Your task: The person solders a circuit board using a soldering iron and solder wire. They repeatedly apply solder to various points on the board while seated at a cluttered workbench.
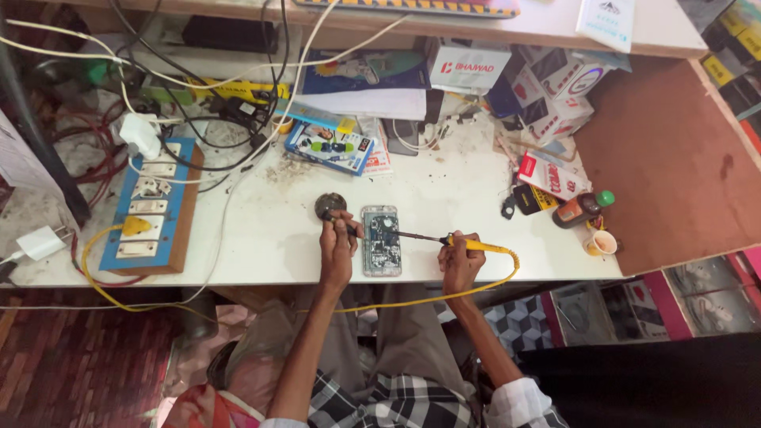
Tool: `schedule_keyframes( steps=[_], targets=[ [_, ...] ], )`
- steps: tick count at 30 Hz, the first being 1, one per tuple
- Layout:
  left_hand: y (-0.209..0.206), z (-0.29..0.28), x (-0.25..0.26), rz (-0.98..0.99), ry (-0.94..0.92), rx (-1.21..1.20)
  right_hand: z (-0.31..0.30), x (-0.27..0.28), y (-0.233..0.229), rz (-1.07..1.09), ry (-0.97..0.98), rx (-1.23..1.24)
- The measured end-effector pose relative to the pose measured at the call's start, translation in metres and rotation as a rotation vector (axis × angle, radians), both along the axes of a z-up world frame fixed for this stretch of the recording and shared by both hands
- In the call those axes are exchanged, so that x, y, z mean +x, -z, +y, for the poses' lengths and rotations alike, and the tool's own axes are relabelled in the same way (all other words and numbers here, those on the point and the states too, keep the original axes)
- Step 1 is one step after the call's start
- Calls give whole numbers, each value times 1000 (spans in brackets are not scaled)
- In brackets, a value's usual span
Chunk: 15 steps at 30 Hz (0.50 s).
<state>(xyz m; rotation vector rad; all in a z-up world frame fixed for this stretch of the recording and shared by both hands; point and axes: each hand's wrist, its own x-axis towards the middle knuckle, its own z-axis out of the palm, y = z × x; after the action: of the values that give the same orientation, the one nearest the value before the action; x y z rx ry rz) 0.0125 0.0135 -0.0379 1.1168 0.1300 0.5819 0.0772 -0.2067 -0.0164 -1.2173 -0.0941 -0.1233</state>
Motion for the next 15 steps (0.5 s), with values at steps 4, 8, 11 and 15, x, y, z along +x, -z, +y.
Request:
schedule_keyframes(
  steps=[4, 8, 11, 15],
  targets=[
    [0, -2, 3, 12, 33, 74, 0, -2, 0, 21, 19, -109],
    [-3, -7, -6, -6, 42, 144, 2, -6, 1, -9, 30, -103],
    [-7, -10, -9, -26, 9, 207, 0, -4, 0, -40, 12, -63],
    [-13, -9, -11, 50, -23, 297, 2, -9, -2, -16, 28, -105]
  ],
)
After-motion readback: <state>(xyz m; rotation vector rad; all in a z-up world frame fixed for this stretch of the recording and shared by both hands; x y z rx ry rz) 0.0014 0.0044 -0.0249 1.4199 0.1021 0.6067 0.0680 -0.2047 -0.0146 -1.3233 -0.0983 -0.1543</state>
